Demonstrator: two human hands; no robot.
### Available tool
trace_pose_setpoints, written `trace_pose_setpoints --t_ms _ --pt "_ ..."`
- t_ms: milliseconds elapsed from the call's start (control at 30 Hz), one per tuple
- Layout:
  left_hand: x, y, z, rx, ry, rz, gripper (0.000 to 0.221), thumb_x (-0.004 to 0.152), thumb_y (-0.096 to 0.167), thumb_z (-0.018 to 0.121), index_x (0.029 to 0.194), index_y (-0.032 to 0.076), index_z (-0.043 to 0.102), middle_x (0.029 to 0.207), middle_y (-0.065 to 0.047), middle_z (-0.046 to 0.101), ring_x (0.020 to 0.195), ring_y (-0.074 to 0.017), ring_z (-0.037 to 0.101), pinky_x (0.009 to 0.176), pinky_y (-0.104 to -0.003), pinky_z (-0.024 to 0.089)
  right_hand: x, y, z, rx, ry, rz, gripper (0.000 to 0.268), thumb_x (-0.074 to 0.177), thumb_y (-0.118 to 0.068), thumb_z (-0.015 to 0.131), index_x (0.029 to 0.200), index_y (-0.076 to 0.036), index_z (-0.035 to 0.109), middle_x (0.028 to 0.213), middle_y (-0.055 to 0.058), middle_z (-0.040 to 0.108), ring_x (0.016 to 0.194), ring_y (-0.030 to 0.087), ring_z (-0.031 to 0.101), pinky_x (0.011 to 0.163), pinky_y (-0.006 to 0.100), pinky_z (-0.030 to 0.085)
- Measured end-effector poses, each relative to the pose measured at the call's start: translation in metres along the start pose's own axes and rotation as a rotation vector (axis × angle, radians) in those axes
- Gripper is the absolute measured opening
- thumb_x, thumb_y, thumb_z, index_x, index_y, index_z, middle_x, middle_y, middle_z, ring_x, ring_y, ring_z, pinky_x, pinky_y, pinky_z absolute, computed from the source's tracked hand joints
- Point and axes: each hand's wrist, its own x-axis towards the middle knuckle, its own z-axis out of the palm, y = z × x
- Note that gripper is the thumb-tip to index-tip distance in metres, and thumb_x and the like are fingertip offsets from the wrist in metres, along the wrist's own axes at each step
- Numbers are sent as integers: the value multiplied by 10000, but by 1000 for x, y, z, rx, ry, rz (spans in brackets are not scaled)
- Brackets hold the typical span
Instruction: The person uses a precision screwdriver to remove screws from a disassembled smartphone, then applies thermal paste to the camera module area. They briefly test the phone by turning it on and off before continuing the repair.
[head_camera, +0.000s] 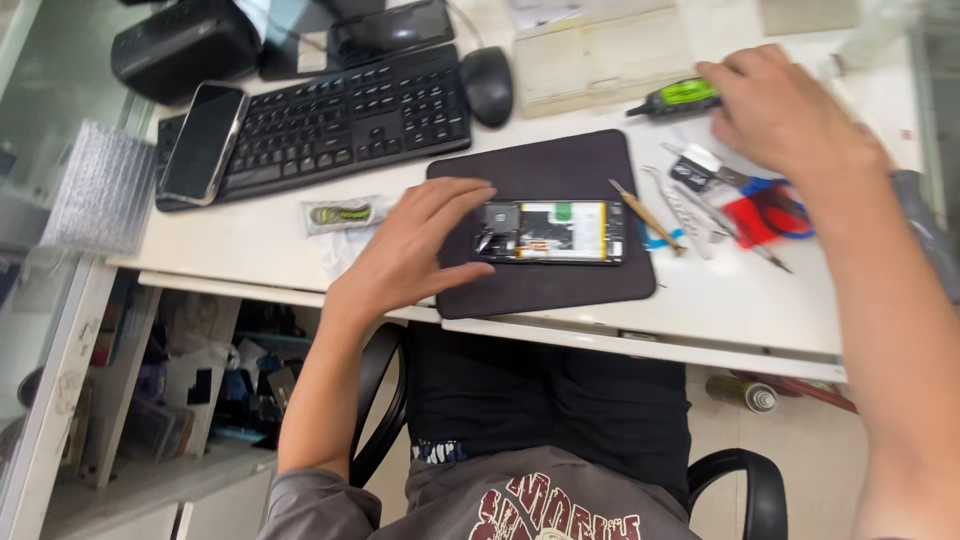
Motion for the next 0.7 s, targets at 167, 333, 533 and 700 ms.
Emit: trace_pose_setpoints --t_ms 167,333,533,700 --pt "-2 -30 29 -133 -110 -5 828 814 273 874 1480 1 463 1428 -179 539 1329 -368 504 1135 -445 412 -14 7 9 -71 -37 32 399 934 -172 790 1322 -117 713 1092 99 701 1131 277 661 1015 384 543" --pt "-5 -26 34 -210 -72 -51 909 783 317 888 1489 -30 433 1390 -202 532 1303 -385 494 1111 -479 406 -50 -5 -5 287 23 183 278 1015 -125 738 1246 19 685 1018 172 694 900 275 690 848 375 556" --pt "-5 -29 11 -256 160 81 714 878 254 887 1453 34 525 1434 -133 570 1301 -323 559 1095 -432 466 -67 -45 -33 880 4 142 198 1025 -129 666 1187 -25 621 951 105 667 858 152 693 799 260 575" --pt "11 -21 7 -242 310 144 356 916 126 903 1187 41 688 1071 -49 696 979 -240 713 837 -372 562 -21 -115 -58 1046 124 63 174 978 -76 759 1061 22 641 927 154 706 786 154 710 712 254 578"
